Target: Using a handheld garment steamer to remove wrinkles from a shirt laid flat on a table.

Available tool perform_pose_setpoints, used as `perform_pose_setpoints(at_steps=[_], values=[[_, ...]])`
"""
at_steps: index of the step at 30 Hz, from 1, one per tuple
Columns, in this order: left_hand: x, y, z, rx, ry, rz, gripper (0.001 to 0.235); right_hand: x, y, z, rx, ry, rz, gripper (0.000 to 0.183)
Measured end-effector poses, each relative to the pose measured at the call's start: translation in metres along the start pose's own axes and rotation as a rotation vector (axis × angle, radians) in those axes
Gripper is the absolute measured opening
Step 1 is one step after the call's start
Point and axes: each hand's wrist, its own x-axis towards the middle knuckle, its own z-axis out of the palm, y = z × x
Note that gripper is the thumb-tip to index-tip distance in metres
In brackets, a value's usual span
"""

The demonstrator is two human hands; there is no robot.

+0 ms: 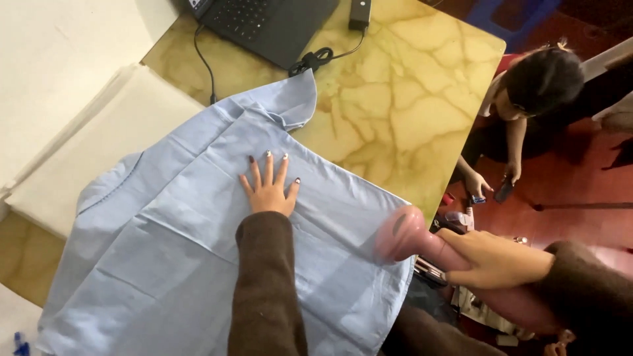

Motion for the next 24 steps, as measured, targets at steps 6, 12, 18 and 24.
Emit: perform_pose_setpoints(at_steps=[6,12,18,24], values=[[0.013,-0.013,-0.009,-0.304,-0.118,-0.064,0.051,0.015,-0.033,-0.027,0.125,0.087,-0.111,0.044],[-0.020,-0.023,-0.050,-0.658,-0.011,-0.123,0.056,0.056,-0.114,-0.094,0.238,0.218,-0.194,0.058],[-0.063,-0.025,-0.037,-0.791,0.112,-0.165,0.052,0.111,-0.151,-0.117,0.172,0.240,-0.282,0.063],[-0.064,-0.022,-0.004,-0.459,0.097,-0.150,0.049,0.125,-0.138,-0.098,0.097,0.173,-0.274,0.061]])
